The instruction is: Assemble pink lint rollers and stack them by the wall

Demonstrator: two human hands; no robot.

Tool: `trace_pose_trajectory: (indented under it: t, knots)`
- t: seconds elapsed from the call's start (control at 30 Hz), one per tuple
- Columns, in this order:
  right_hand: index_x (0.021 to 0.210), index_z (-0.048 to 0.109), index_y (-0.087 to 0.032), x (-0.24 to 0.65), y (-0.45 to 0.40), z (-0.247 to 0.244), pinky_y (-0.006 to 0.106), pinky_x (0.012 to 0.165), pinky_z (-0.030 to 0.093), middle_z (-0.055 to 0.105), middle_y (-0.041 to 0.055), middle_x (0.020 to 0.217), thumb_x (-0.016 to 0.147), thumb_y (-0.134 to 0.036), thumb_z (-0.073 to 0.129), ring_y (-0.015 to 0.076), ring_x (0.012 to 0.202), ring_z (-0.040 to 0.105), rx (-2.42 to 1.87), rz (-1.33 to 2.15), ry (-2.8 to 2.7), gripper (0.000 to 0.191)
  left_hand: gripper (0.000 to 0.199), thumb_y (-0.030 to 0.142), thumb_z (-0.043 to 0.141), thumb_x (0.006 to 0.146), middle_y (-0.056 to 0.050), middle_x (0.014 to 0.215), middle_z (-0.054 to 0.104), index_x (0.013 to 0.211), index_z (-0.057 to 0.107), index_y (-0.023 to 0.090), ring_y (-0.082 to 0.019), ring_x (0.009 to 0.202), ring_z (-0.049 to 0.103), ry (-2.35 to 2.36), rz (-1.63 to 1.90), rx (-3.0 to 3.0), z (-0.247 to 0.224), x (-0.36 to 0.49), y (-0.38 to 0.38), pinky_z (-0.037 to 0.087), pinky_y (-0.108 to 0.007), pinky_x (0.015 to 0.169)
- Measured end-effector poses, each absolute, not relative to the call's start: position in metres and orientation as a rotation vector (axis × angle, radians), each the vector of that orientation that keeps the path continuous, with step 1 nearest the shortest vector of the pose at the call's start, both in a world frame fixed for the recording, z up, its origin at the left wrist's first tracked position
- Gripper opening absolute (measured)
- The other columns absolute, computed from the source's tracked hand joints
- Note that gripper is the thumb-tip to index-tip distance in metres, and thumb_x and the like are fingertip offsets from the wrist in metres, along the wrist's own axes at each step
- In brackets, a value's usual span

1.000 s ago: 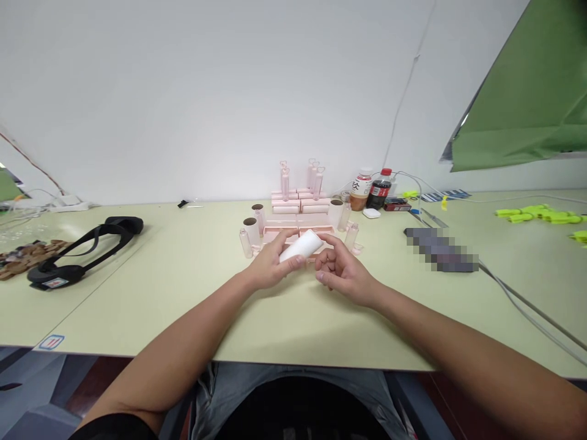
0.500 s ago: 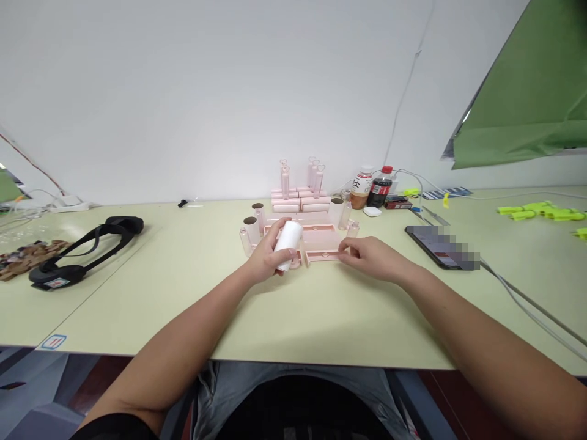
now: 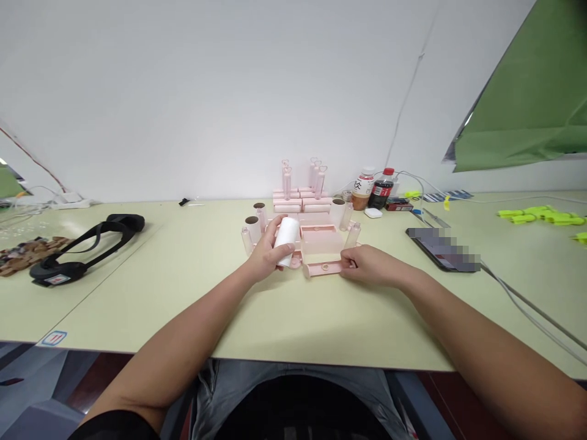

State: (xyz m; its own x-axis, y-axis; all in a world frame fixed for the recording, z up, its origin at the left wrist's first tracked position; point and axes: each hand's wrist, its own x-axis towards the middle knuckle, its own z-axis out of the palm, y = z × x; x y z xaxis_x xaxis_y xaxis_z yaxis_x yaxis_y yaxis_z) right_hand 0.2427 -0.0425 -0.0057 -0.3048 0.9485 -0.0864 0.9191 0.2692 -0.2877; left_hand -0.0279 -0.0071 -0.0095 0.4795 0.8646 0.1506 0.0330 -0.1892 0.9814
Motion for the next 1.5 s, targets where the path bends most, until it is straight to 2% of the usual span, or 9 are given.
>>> trace_pose_trajectory:
  t: [0.1, 0.3, 0.47, 0.63, 0.73, 0.87, 1.03, 1.27, 1.5]
  knots:
    - [0.076, 0.058, -0.020, 0.241, -0.043, -0.008, 0.025, 0.058, 0.033, 0.060, 0.0002, 0.072, 0.078, -0.025, 0.053, 0.0150, 0.065, 0.050, -1.546, 0.597, -2.409, 0.008, 0.080, 0.039, 0.062, 0.078, -0.003, 0.093, 0.057, 0.146, 0.020, 0.032, -0.012, 0.060, 0.053, 0.804, 0.900, 1.593, -0.008, -0.027, -0.009, 0.038, -0.018, 0.042]
    - [0.104, 0.065, -0.018, 0.231, -0.045, -0.014, 0.025, 0.058, 0.035, 0.056, -0.0013, 0.069, 0.080, -0.025, 0.050, 0.0142, 0.062, 0.050, -1.461, 0.646, -2.325, 0.029, 0.082, 0.042, 0.062, 0.080, -0.005, 0.097, 0.059, 0.148, 0.017, 0.029, -0.013, 0.063, 0.054, 0.847, 0.822, 1.619, 0.000, -0.024, -0.016, 0.041, -0.020, 0.045]
    - [0.090, 0.068, -0.017, 0.222, -0.048, -0.016, 0.025, 0.058, 0.035, 0.055, -0.0007, 0.068, 0.083, -0.028, 0.050, 0.0134, 0.062, 0.049, -1.384, 0.707, -2.312, 0.022, 0.080, 0.042, 0.058, 0.084, -0.002, 0.086, 0.059, 0.148, 0.014, 0.028, -0.014, 0.063, 0.053, 0.791, 0.721, 1.640, -0.005, -0.024, -0.015, 0.039, -0.020, 0.046]
    - [0.086, 0.069, -0.017, 0.217, -0.048, -0.019, 0.026, 0.062, 0.041, 0.062, 0.0039, 0.084, 0.082, -0.029, 0.056, 0.0136, 0.067, 0.054, -1.278, 0.657, -2.265, 0.018, 0.076, 0.043, 0.056, 0.087, -0.004, 0.088, 0.059, 0.149, 0.014, 0.031, -0.014, 0.065, 0.052, 0.736, 0.626, 1.670, -0.008, -0.024, -0.015, 0.041, -0.022, 0.052]
    - [0.081, 0.061, -0.018, 0.215, -0.048, -0.023, 0.024, 0.051, 0.041, 0.059, -0.0004, 0.068, 0.084, -0.035, 0.057, 0.0118, 0.054, 0.053, -1.300, 0.994, -2.053, 0.019, 0.074, 0.043, 0.053, 0.088, -0.004, 0.091, 0.059, 0.150, 0.014, 0.031, -0.014, 0.065, 0.051, 0.725, 0.589, 1.661, -0.008, -0.024, -0.016, 0.040, -0.023, 0.053]
    - [0.080, 0.056, -0.017, 0.213, -0.045, -0.029, 0.022, 0.040, 0.042, 0.057, -0.0031, 0.055, 0.079, -0.049, 0.065, 0.0111, 0.043, 0.052, -1.204, 1.397, -1.703, 0.033, 0.076, 0.046, 0.054, 0.088, -0.003, 0.091, 0.057, 0.151, 0.013, 0.032, -0.014, 0.066, 0.052, 0.711, 0.584, 1.648, -0.011, -0.023, -0.016, 0.040, -0.023, 0.055]
    - [0.081, 0.058, -0.015, 0.212, -0.041, -0.030, 0.020, 0.035, 0.042, 0.058, -0.0032, 0.054, 0.071, -0.050, 0.075, 0.0088, 0.040, 0.050, -1.072, 1.539, -1.521, 0.040, 0.079, 0.047, 0.060, 0.085, -0.001, 0.091, 0.054, 0.150, 0.018, 0.032, -0.014, 0.072, 0.054, 0.660, 0.587, 1.669, -0.015, -0.022, -0.015, 0.041, -0.023, 0.059]
    - [0.081, 0.062, -0.014, 0.209, -0.043, -0.028, 0.018, 0.034, 0.046, 0.066, 0.0033, 0.077, 0.070, -0.050, 0.078, 0.0067, 0.043, 0.053, -1.048, 1.610, -1.362, 0.041, 0.083, 0.051, 0.063, 0.083, -0.002, 0.095, 0.056, 0.150, 0.019, 0.031, -0.012, 0.068, 0.053, 0.680, 0.566, 1.687, -0.018, -0.022, -0.013, 0.043, -0.025, 0.062]
    - [0.083, 0.063, -0.014, 0.207, -0.044, -0.029, 0.019, 0.038, 0.051, 0.061, 0.0001, 0.062, 0.074, -0.049, 0.075, 0.0083, 0.044, 0.055, -1.054, 1.675, -1.287, 0.039, 0.084, 0.045, 0.065, 0.083, -0.008, 0.111, 0.059, 0.151, 0.018, 0.029, -0.018, 0.084, 0.059, 0.551, 0.532, 1.621, -0.019, -0.020, -0.015, 0.046, -0.029, 0.072]
